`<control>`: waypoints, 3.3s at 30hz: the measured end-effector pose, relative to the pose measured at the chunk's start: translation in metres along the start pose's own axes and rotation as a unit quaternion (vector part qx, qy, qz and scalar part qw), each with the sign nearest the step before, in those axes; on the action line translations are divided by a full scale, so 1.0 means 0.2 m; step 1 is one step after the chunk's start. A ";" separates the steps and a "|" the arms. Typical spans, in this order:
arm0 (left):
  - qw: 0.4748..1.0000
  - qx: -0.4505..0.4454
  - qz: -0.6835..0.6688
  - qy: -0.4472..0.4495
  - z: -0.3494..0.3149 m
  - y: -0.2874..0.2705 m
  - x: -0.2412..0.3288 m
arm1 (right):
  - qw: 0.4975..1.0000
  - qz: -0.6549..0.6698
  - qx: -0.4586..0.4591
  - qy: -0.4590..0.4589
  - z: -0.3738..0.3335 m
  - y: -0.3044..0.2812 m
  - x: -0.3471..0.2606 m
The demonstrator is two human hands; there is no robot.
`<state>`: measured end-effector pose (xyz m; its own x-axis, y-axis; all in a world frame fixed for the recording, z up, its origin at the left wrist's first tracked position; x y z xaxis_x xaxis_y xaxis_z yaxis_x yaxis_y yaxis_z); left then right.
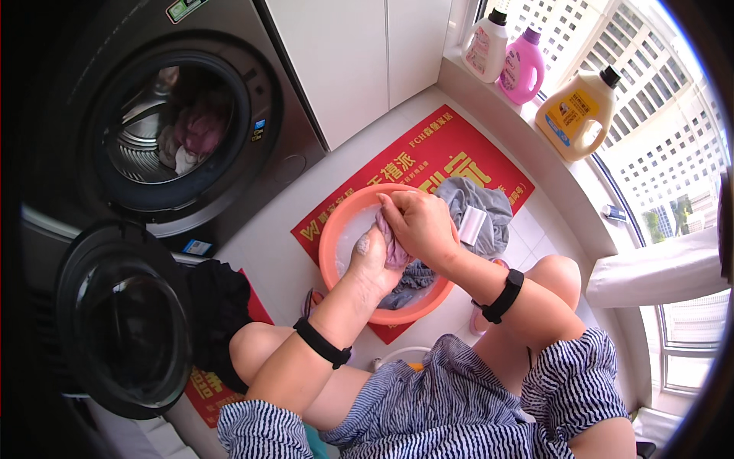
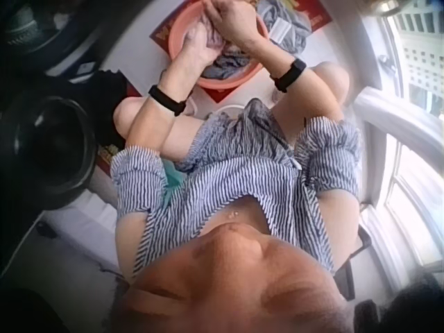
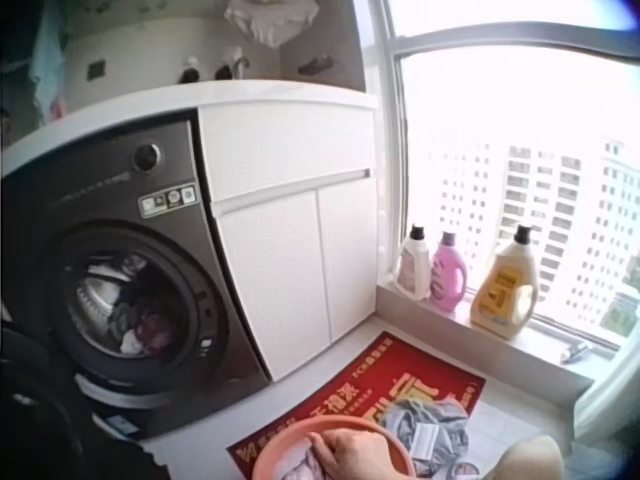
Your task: Washing pink undergarments by hand in a pink basin with soap.
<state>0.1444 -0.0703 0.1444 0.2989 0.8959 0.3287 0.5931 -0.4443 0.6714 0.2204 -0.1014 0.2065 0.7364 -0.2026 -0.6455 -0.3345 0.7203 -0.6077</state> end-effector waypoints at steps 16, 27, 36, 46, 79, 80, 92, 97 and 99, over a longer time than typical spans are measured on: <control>0.987 0.037 -0.027 0.156 0.03 -0.21 0.30 | 0.966 0.174 -0.157 -0.111 -0.08 -0.02 -0.25; 0.992 0.060 -0.101 0.035 -0.02 -0.08 0.03 | 0.991 0.004 -0.025 -0.134 -0.01 -0.01 -0.18; 0.995 -0.008 -0.050 0.082 -0.09 0.01 0.07 | 0.979 -0.052 -0.023 -0.195 -0.07 0.01 -0.27; 0.989 0.006 0.067 0.135 0.03 -0.18 0.31 | 0.921 0.316 -0.134 0.183 -0.05 0.08 0.09; 0.991 -0.052 0.063 0.102 0.11 -0.19 0.21 | 0.970 0.076 -0.029 -0.228 -0.08 -0.06 -0.40; 0.992 -0.051 0.064 0.101 0.08 -0.11 0.18 | 0.964 0.010 -0.041 -0.262 -0.11 -0.03 -0.41; 0.999 -0.026 -0.006 0.020 0.03 -0.06 0.06 | 0.978 0.003 -0.003 -0.207 -0.10 -0.03 -0.36; 1.000 0.004 0.006 0.028 0.02 -0.02 0.06 | 0.999 0.014 0.023 -0.024 0.07 -0.04 -0.03; 0.999 0.003 0.011 0.038 0.03 -0.05 0.09 | 0.998 0.050 -0.005 0.042 0.07 -0.04 0.04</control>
<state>0.1489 -0.0507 0.1397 0.2546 0.8834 0.3934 0.5922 -0.4640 0.6588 0.2371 -0.0988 0.2131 0.6471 -0.1852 -0.7396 -0.4102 0.7331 -0.5425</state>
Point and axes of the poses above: each hand's wrist, its own z-axis towards the middle knuckle, its own y-axis out of the palm, x = y × z, the point moved 8 cm from there along z, towards the middle knuckle, and after that the axes turned 11 degrees about -y, right-handed, at the moved point
